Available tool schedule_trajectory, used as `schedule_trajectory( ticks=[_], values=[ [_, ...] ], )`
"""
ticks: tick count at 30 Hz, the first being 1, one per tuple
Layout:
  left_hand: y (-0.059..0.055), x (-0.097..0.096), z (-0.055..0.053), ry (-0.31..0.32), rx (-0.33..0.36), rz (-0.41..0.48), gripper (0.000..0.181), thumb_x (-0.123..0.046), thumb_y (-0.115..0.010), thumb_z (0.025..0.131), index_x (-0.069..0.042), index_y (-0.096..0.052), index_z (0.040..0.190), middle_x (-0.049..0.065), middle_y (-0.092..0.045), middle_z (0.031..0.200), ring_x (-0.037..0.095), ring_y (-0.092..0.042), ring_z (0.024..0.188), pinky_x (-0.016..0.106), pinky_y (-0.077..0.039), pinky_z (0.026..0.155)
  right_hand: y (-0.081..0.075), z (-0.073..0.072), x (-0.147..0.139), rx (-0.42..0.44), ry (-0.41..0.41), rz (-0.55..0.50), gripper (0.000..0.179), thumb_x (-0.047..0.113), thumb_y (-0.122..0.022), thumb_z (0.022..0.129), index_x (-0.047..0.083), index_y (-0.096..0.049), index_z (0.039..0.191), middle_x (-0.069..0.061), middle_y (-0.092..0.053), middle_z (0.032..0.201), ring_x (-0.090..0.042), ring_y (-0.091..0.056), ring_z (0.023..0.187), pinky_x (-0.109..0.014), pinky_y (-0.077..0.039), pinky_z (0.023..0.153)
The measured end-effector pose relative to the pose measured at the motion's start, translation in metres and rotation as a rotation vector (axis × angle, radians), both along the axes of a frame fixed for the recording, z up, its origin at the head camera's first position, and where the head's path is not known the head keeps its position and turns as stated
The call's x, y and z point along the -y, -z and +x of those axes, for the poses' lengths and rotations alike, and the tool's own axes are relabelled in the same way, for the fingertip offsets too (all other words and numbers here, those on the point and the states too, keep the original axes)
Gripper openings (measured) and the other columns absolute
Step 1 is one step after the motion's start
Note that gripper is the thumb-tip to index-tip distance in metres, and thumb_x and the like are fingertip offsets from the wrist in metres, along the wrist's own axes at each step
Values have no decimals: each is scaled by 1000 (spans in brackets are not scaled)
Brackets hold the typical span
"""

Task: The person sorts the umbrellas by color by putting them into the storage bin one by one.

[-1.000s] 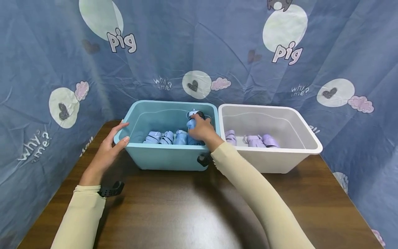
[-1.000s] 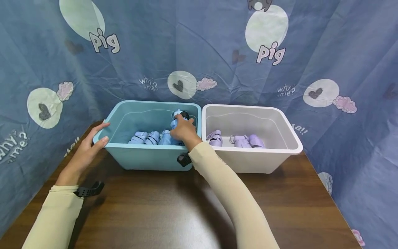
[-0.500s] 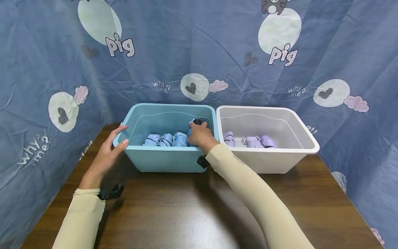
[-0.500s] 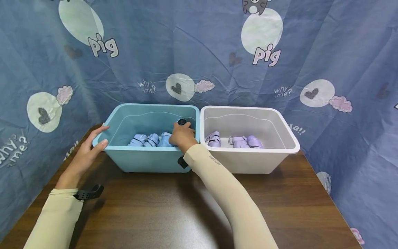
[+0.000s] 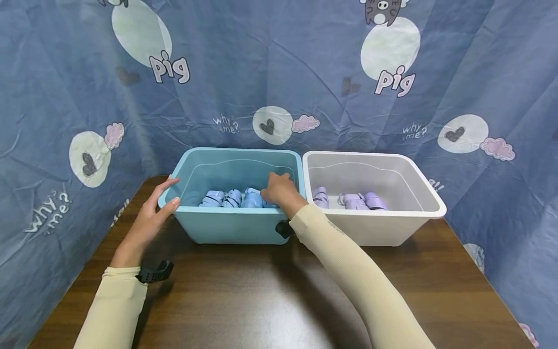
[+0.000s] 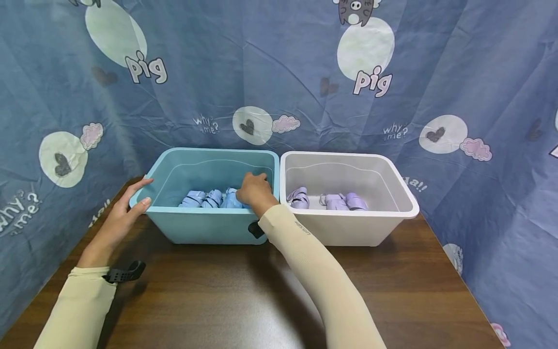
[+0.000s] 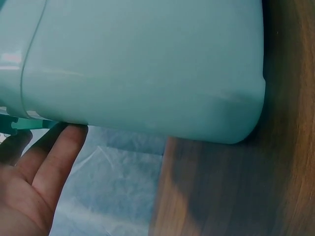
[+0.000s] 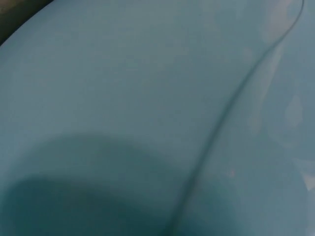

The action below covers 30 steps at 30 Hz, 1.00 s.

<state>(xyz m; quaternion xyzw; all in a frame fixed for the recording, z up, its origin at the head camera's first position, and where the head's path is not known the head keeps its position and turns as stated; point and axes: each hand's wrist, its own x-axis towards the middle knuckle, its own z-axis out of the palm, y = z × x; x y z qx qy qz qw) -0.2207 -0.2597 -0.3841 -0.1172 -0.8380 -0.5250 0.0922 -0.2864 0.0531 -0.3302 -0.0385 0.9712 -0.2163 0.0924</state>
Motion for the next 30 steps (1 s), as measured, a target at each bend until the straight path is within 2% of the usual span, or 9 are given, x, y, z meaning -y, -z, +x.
schedule_trajectory(
  ticks=[5, 12, 17, 19, 22, 24, 27, 30],
  values=[
    [-2, -2, 0, -12, -3, -22, 57, -29, -51, 100, -25, -29, 152, 2, -12, 161, 33, -20, 141, 60, -34, 99, -2, -2, -5, -13, -25, -34, 55, 29, -58, 94, 7, -43, 141, -25, -41, 138, -37, -47, 121, -48, -41, 99],
    [-5, -4, -2, -14, 8, -31, 58, -29, -54, 98, -27, -32, 152, 2, -13, 161, 31, -21, 141, 55, -30, 103, -5, -2, -10, -80, -23, -114, 52, 28, -57, 93, 9, -45, 140, -22, -43, 137, -36, -47, 121, -47, -41, 100],
    [-10, -3, -4, -10, 23, -47, 57, -30, -55, 98, -30, -33, 151, -1, -12, 161, 30, -22, 141, 41, -35, 102, -9, -1, -12, -104, -25, -138, 51, 28, -57, 93, 11, -46, 140, -21, -43, 138, -35, -47, 120, -47, -41, 99],
    [-12, -3, -4, -10, 29, -59, 57, -31, -55, 98, -30, -33, 151, -2, -13, 161, 30, -24, 141, 39, -36, 100, -10, -1, -13, -109, -33, -142, 50, 28, -56, 93, 12, -46, 140, -20, -43, 138, -35, -47, 120, -47, -41, 98],
    [-15, -3, -3, -9, 26, -84, 57, -31, -57, 97, -26, -35, 150, -2, -14, 161, 32, -25, 140, 46, -36, 101, -11, 0, -15, -135, -57, -159, 49, 27, -56, 93, 11, -47, 139, -19, -46, 138, -33, -45, 124, -45, -40, 100],
    [-19, -1, -3, -8, 7, -110, 57, -30, -58, 96, -23, -38, 149, 1, -17, 160, 34, -24, 141, 55, -32, 104, -14, 1, -17, -164, -84, -174, 49, 26, -56, 93, 9, -48, 138, -18, -49, 138, -31, -45, 124, -42, -40, 100],
    [-27, -1, -4, -17, -39, -150, 56, -31, -59, 96, -19, -41, 147, 7, -23, 158, 38, -25, 140, 64, -27, 103, -20, 5, -21, -192, -118, -229, 48, 25, -56, 93, 9, -49, 137, -16, -54, 133, -28, -49, 117, -41, -42, 96],
    [-35, -4, -7, -39, -74, -205, 54, -33, -58, 97, -16, -43, 146, 15, -28, 154, 40, -27, 138, 67, -26, 102, -28, 12, -27, -202, -135, -284, 46, 27, -56, 94, 13, -50, 137, -13, -57, 128, -26, -52, 111, -41, -44, 91]
  ],
)
